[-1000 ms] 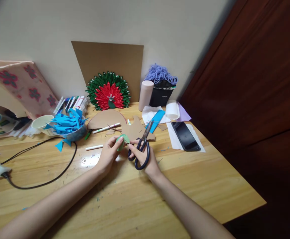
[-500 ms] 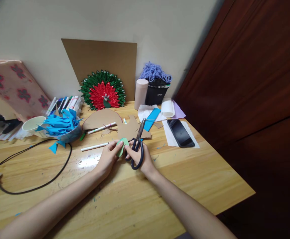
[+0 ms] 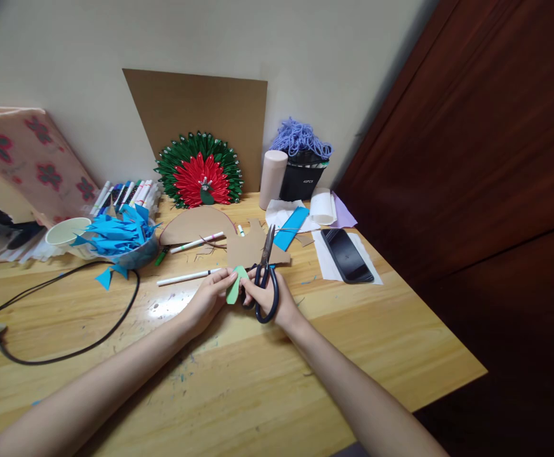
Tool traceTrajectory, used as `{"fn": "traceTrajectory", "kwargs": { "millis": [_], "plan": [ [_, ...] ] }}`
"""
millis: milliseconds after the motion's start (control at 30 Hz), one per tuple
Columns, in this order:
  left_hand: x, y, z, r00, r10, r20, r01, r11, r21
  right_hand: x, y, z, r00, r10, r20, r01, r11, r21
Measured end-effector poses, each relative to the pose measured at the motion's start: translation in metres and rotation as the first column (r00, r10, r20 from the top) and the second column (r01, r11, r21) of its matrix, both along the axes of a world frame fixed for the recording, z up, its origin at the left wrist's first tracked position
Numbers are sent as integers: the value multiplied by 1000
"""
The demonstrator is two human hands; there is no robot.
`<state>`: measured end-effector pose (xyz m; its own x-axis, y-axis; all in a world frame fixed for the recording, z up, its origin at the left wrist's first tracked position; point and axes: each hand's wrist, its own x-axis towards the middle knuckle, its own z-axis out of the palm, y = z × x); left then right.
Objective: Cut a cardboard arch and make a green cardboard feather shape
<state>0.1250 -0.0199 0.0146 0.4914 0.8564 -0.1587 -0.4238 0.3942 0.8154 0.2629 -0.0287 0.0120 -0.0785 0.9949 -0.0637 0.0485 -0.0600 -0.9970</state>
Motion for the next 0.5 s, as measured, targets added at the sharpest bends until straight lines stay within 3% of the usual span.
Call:
{"fn": "traceTrajectory", "kwargs": {
  "millis": [267, 367, 500],
  "plan": [
    [-3, 6, -8, 986, 165, -13, -166, 984, -70, 8, 1, 0, 991, -63, 114, 64, 998, -4],
    [-3, 8, -8, 982, 189, 12, -187, 978, -92, 15, 3, 5, 972, -203, 117, 198, 979, 47],
    [-3, 8, -10, 977, 211, 24, -207, 972, -109, 26, 6, 16, 905, -413, 105, 401, 909, 116]
  ]
}}
